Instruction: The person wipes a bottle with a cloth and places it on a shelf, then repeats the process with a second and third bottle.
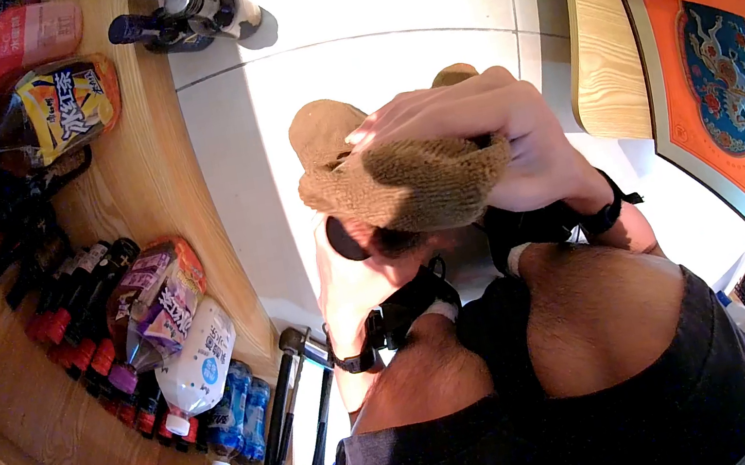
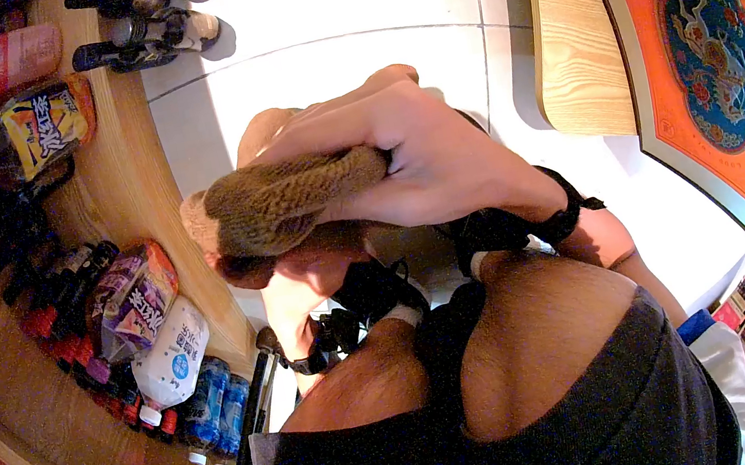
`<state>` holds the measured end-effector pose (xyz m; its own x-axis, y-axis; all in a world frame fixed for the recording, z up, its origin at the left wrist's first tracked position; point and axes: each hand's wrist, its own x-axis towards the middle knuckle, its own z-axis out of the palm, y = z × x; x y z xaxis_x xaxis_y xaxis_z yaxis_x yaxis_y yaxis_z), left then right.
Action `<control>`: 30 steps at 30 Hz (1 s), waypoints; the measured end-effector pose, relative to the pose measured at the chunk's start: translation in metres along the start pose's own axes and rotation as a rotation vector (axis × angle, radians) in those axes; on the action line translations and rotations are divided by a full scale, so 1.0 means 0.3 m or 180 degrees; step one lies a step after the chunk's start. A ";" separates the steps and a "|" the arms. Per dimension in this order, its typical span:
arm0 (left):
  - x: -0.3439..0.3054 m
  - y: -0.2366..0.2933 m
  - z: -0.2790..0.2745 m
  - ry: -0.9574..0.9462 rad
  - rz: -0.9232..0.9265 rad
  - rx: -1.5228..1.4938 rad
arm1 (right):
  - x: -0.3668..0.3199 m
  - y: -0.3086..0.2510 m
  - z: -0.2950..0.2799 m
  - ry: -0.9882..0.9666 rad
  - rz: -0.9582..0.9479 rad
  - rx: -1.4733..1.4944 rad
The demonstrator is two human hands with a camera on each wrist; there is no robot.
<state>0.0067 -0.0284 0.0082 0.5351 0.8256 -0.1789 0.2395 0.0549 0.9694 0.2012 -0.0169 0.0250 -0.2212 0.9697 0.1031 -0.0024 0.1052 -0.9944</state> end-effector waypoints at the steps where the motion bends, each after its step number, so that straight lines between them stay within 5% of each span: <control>1: -0.007 -0.006 0.001 0.0202 0.0149 0.0083 | 0.002 0.002 0.000 -0.0037 -0.0031 0.0005; 9: -0.028 -0.048 -0.042 0.0322 0.0762 0.0578 | 0.015 0.000 -0.008 -0.0157 -0.0069 -0.0118; 12: -0.055 -0.082 -0.031 0.0317 0.0081 -0.0039 | 0.011 0.002 -0.012 -0.0138 -0.0063 -0.0224; 15: -0.046 -0.036 -0.010 0.1066 0.0075 -0.0442 | 0.011 -0.003 -0.013 -0.0105 -0.0042 -0.0297; 26: -0.015 -0.048 -0.049 0.1245 0.0369 0.0319 | 0.014 -0.017 -0.019 -0.0112 0.0194 -0.0251; 30: -0.007 -0.042 -0.028 0.1329 0.0675 0.0261 | 0.015 -0.019 -0.004 -0.0019 -0.0260 -0.0742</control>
<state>-0.0042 -0.0260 -0.0023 0.2117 0.9699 0.1207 0.2324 -0.1699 0.9577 0.2013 -0.0128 0.0311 -0.2352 0.9547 0.1822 0.2043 0.2318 -0.9511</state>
